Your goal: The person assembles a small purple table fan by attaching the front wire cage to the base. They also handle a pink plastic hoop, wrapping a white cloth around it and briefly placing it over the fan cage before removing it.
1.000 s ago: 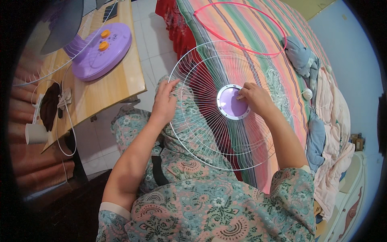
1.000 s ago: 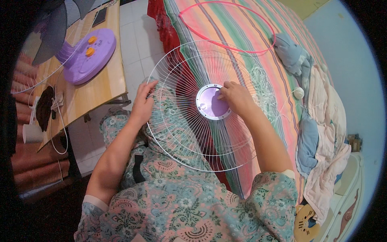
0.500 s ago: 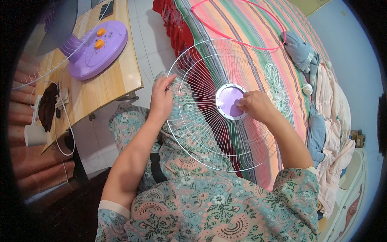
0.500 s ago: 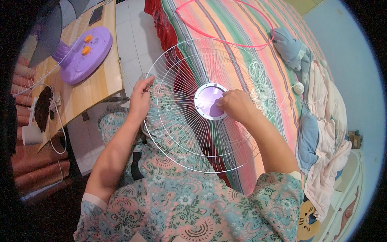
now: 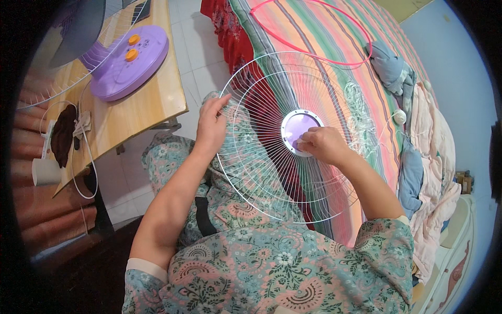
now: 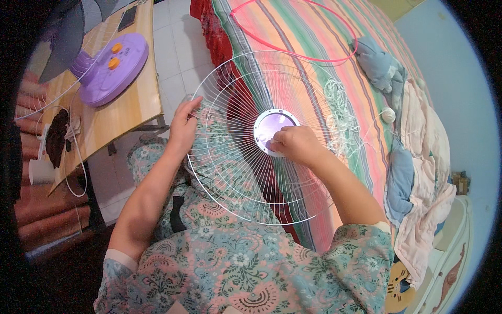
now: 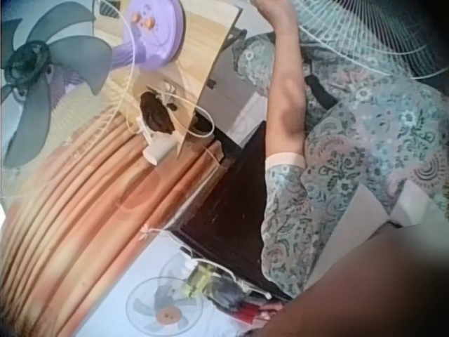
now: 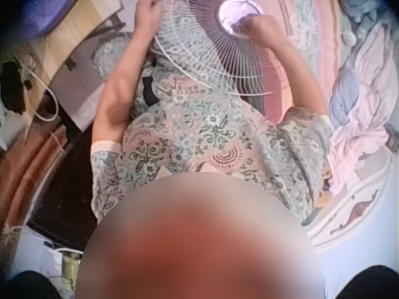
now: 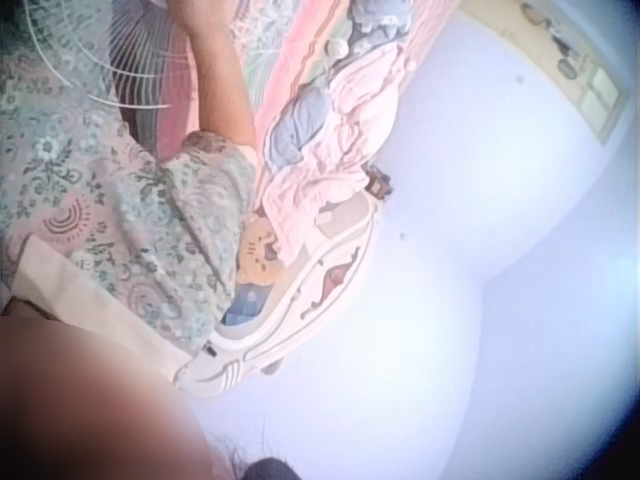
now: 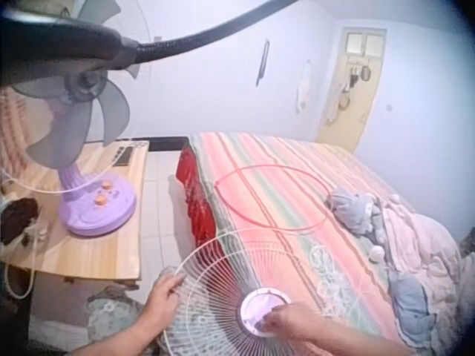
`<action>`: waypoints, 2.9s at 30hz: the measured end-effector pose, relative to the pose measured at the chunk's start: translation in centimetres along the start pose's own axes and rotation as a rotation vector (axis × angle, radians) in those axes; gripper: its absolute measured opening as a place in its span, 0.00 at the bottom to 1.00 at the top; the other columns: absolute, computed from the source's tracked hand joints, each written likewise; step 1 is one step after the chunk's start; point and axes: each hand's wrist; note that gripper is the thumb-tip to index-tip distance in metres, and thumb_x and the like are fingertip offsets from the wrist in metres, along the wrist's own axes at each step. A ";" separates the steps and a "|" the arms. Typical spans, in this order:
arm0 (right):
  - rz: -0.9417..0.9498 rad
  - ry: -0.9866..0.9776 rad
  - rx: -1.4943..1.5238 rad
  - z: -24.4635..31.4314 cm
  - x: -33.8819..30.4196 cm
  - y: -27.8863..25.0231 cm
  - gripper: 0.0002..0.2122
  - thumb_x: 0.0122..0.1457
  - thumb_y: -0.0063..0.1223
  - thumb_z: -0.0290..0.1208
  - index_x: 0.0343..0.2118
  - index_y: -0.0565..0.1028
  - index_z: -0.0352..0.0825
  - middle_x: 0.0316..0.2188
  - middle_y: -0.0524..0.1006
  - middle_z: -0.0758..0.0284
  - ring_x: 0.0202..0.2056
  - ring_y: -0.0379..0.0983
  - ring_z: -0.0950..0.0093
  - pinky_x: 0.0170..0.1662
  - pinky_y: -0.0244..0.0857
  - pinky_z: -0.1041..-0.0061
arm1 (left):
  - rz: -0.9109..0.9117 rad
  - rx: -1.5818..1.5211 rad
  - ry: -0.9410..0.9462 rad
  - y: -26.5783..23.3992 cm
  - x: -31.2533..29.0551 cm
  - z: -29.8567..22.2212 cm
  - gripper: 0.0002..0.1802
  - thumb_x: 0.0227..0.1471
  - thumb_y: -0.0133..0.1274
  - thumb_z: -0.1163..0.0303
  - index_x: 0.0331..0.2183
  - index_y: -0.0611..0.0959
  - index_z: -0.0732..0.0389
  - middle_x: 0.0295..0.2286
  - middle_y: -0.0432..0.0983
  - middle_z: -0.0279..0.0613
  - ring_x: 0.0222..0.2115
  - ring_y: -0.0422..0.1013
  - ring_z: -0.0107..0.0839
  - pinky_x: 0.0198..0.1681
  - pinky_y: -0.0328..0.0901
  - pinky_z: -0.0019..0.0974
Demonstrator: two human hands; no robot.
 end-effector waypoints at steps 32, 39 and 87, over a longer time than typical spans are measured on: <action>-0.460 0.555 0.407 3.2 2.8 2.9 0.08 0.50 0.57 0.32 0.31 0.77 0.35 0.28 0.79 0.63 0.31 0.76 0.64 0.34 0.68 0.68 | 0.003 0.016 -0.023 -0.7 -0.3 -1.3 0.28 0.42 0.39 0.84 0.48 0.74 0.61 0.40 0.66 0.45 0.35 0.65 0.36 0.44 0.61 0.32; -0.393 0.343 0.405 3.9 4.3 4.6 0.07 0.49 0.58 0.31 0.27 0.75 0.33 0.25 0.78 0.63 0.28 0.75 0.64 0.32 0.67 0.69 | 0.036 0.086 0.005 -0.9 0.1 -0.8 0.29 0.43 0.40 0.83 0.50 0.73 0.59 0.41 0.66 0.46 0.36 0.66 0.38 0.45 0.62 0.35; -1.045 0.224 2.233 -0.4 -8.3 -7.4 0.09 0.66 0.37 0.33 0.38 0.66 0.33 0.25 0.62 0.71 0.22 0.54 0.83 0.19 0.49 0.87 | -0.036 -0.048 -0.016 -1.4 -2.1 2.3 0.34 0.40 0.40 0.85 0.54 0.67 0.62 0.45 0.66 0.46 0.45 0.63 0.37 0.53 0.56 0.36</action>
Point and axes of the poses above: each hand's wrist, its own x-axis towards the middle knuckle, its own y-axis out of the palm, z = x × y
